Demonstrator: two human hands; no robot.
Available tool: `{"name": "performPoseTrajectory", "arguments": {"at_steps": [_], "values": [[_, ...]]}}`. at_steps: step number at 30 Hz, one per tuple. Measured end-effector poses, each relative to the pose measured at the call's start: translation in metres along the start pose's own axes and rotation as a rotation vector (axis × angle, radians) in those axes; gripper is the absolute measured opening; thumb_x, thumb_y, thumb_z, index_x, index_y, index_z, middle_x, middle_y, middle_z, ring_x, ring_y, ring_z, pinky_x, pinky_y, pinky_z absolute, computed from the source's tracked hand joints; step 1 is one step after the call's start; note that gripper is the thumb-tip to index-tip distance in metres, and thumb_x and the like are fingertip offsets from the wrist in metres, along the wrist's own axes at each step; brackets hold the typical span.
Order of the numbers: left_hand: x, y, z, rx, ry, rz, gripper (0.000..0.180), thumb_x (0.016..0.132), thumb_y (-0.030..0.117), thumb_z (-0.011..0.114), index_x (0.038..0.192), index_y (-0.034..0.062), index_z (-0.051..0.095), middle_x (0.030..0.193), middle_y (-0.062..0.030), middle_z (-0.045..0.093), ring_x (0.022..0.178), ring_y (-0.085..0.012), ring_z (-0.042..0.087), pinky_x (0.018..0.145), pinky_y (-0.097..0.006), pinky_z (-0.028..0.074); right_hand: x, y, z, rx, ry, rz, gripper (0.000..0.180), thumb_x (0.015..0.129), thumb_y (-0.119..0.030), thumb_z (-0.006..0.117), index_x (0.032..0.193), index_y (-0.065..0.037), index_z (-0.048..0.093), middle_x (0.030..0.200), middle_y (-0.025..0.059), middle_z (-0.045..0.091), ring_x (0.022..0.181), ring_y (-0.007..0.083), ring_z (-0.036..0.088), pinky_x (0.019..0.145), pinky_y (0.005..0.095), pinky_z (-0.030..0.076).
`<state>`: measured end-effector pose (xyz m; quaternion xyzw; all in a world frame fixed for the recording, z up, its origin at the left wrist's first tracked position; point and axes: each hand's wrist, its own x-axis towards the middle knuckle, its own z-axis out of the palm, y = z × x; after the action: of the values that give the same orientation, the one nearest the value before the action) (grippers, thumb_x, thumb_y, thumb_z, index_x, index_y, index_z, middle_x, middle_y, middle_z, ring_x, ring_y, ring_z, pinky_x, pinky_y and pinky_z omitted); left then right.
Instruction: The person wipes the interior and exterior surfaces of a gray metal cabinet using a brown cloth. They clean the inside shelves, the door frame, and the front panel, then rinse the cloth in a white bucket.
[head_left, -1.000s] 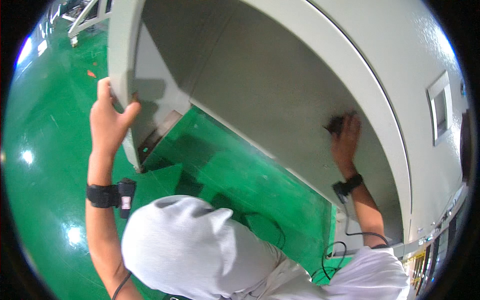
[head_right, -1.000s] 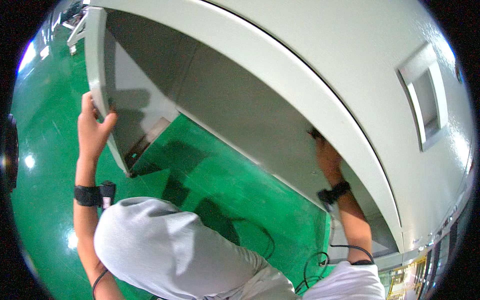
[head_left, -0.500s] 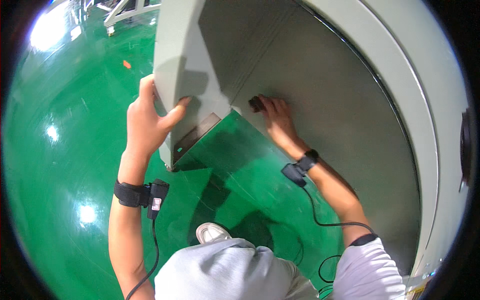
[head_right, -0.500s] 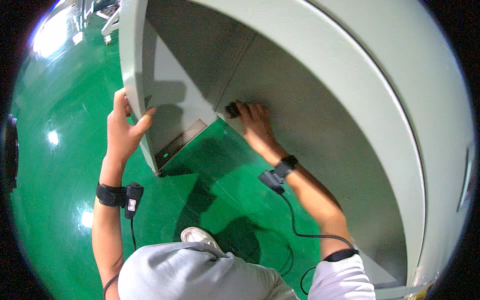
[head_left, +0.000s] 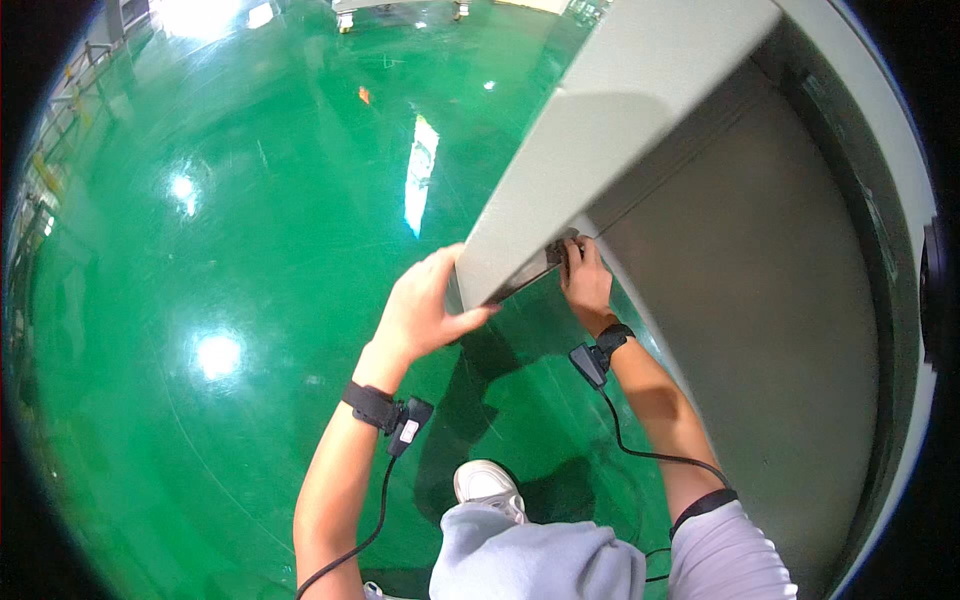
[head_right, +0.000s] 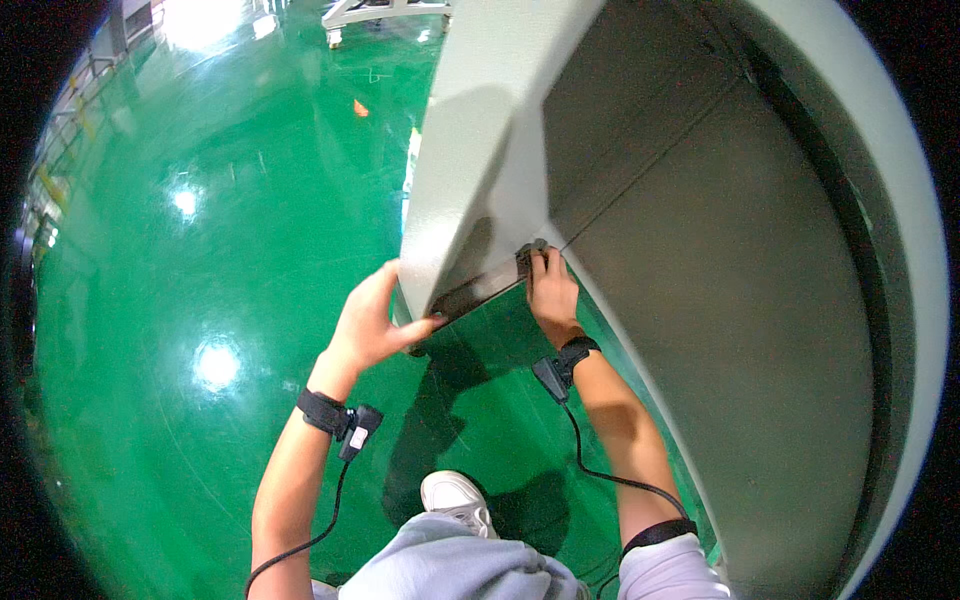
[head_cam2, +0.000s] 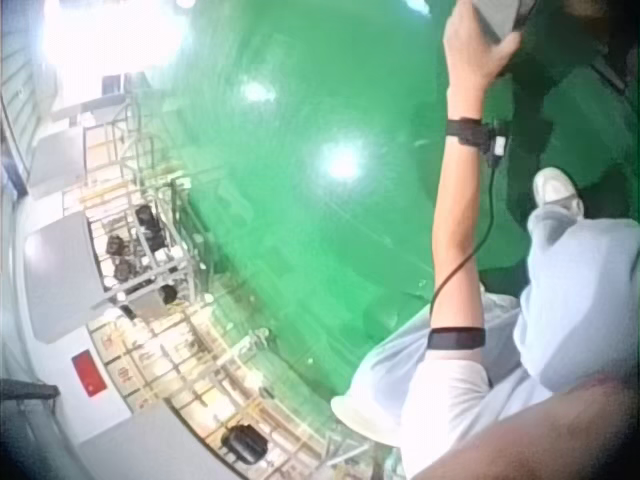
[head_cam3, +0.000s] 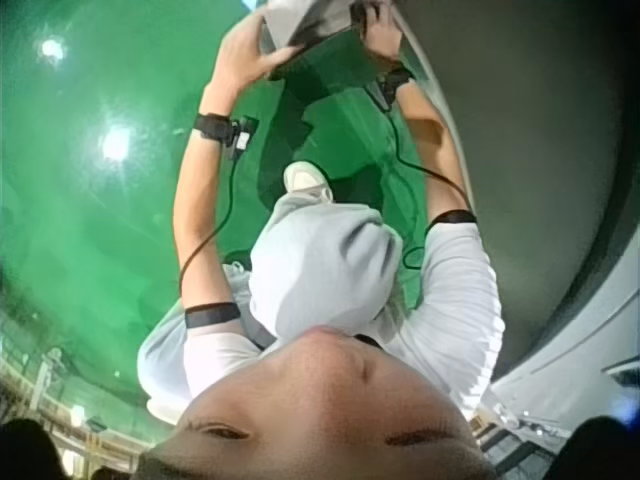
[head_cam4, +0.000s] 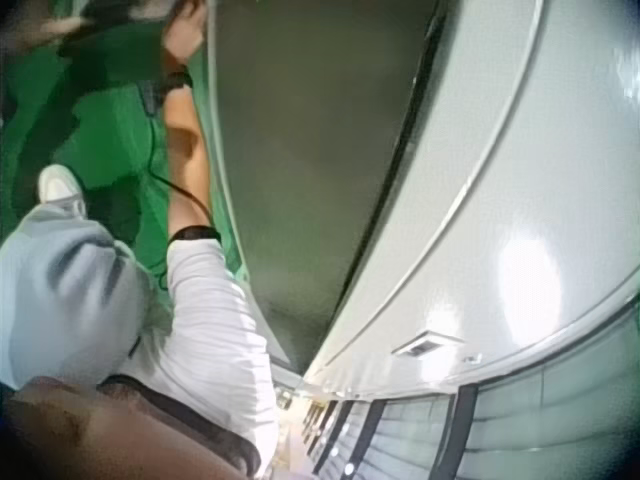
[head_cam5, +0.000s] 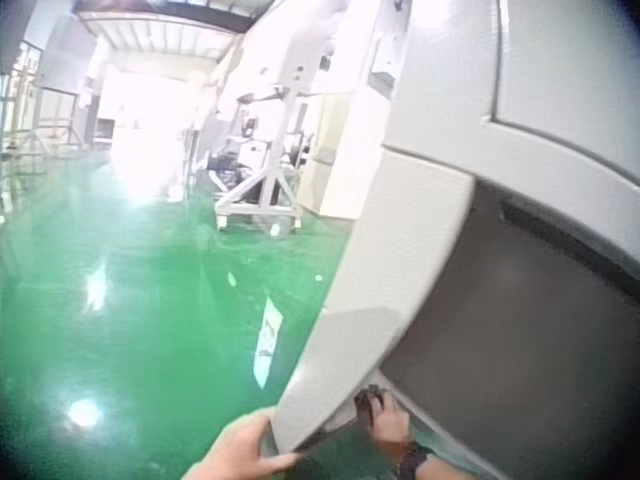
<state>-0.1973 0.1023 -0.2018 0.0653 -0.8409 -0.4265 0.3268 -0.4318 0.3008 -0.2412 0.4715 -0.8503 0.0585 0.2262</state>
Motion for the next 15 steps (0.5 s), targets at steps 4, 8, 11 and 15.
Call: {"name": "performPoseTrajectory", "arguments": {"at_steps": [4, 8, 11, 15], "values": [[-0.016, -0.009, 0.012, -0.142, -0.03, -0.205, 0.06, 0.07, 0.024, 0.079, 0.118, 0.0028, 0.051, 0.106, -0.0165, 0.063, 0.101, -0.0275, 0.062, 0.088, -0.035, 0.049, -0.004, 0.001, 0.052, 0.039, -0.047, 0.188, 0.028, 0.085, -0.015, 0.058, 0.11, -0.002, 0.054, 0.11, 0.0169, 0.052, 0.096, 0.0363, 0.056, 0.071, 0.0434, 0.052], [-0.008, -0.006, 0.028, -0.135, 0.041, -0.226, 0.052, 0.07, 0.019, 0.075, 0.113, 0.0044, 0.051, 0.103, -0.0154, 0.061, 0.095, -0.0285, 0.061, 0.086, -0.036, 0.048, -0.008, 0.026, 0.095, 0.066, 0.07, 0.153, 0.021, 0.084, -0.019, 0.06, 0.098, -0.003, 0.06, 0.104, 0.0177, 0.054, 0.086, 0.0372, 0.059, 0.067, 0.046, 0.051], [-0.004, -0.015, 0.028, -0.115, 0.051, -0.203, 0.052, 0.068, 0.019, 0.075, 0.111, 0.0046, 0.051, 0.1, -0.0148, 0.06, 0.093, -0.029, 0.06, 0.084, -0.036, 0.048, 0.004, 0.034, 0.11, 0.129, -0.012, 0.123, 0.019, 0.083, -0.02, 0.061, 0.093, -0.004, 0.063, 0.099, 0.0194, 0.057, 0.079, 0.0393, 0.06, 0.066, 0.0467, 0.051], [-0.002, -0.024, 0.033, -0.094, 0.099, -0.201, 0.05, 0.066, 0.017, 0.075, 0.108, 0.0042, 0.05, 0.096, -0.0135, 0.059, 0.09, -0.0281, 0.059, 0.082, -0.036, 0.047, 0.012, 0.003, 0.095, 0.294, -0.141, 0.099, 0.018, 0.08, -0.018, 0.06, 0.091, -0.006, 0.066, 0.085, 0.0177, 0.064, 0.081, 0.0358, 0.062, 0.071, 0.0423, 0.052]]}}
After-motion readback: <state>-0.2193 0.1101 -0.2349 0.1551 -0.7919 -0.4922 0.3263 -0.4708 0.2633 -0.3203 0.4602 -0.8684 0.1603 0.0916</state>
